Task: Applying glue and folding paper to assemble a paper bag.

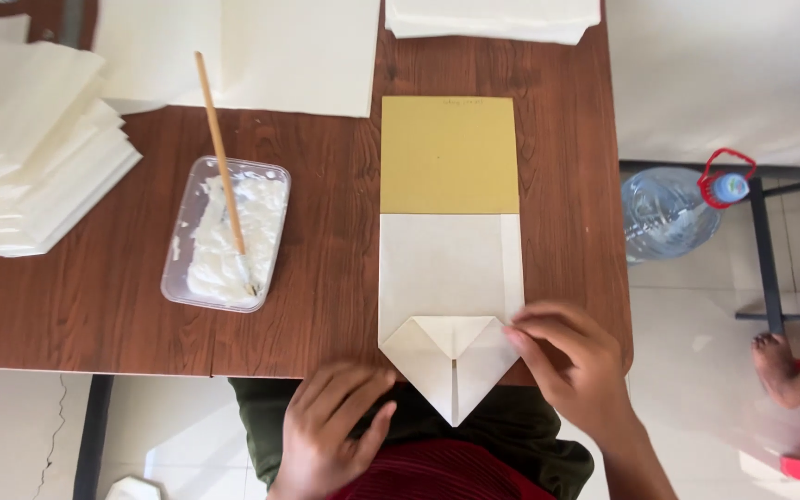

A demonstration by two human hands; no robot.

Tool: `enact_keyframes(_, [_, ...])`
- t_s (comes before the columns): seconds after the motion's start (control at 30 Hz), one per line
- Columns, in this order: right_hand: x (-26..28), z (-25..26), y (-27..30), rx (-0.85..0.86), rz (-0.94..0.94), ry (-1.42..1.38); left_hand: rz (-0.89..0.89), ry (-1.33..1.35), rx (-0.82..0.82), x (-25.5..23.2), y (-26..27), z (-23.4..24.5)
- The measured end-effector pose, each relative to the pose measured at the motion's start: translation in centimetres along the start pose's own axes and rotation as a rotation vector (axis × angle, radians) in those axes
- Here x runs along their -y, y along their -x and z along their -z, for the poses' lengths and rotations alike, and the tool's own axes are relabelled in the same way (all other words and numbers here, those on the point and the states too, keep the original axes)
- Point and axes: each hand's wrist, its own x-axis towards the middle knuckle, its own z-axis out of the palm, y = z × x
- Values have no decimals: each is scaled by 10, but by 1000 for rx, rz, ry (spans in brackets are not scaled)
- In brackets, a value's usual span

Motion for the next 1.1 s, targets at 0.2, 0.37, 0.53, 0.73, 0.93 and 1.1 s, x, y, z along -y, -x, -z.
enact_keyframes(0.2, [-17,-10,29,-118,-247,-8,389,218,-98,3,41,-22])
enact_keyframes(0.37, [-10,-6,-12,-32,-44,68,547,338,253,21,36,-28])
enact_keyframes(0.53, [22,-13,-100,263,45,-40,468,409,311,33,28,-16])
enact_keyframes(0.73, [62,-82,-225,606,-230,-115,371,400,237,32,37,-13])
enact_keyframes(0.93, [113,-164,-300,711,-514,-61,275,491,230,26,40,9])
enact_keyframes(1.1, [111,-203,-316,700,-576,-273,267,539,264,34,50,36])
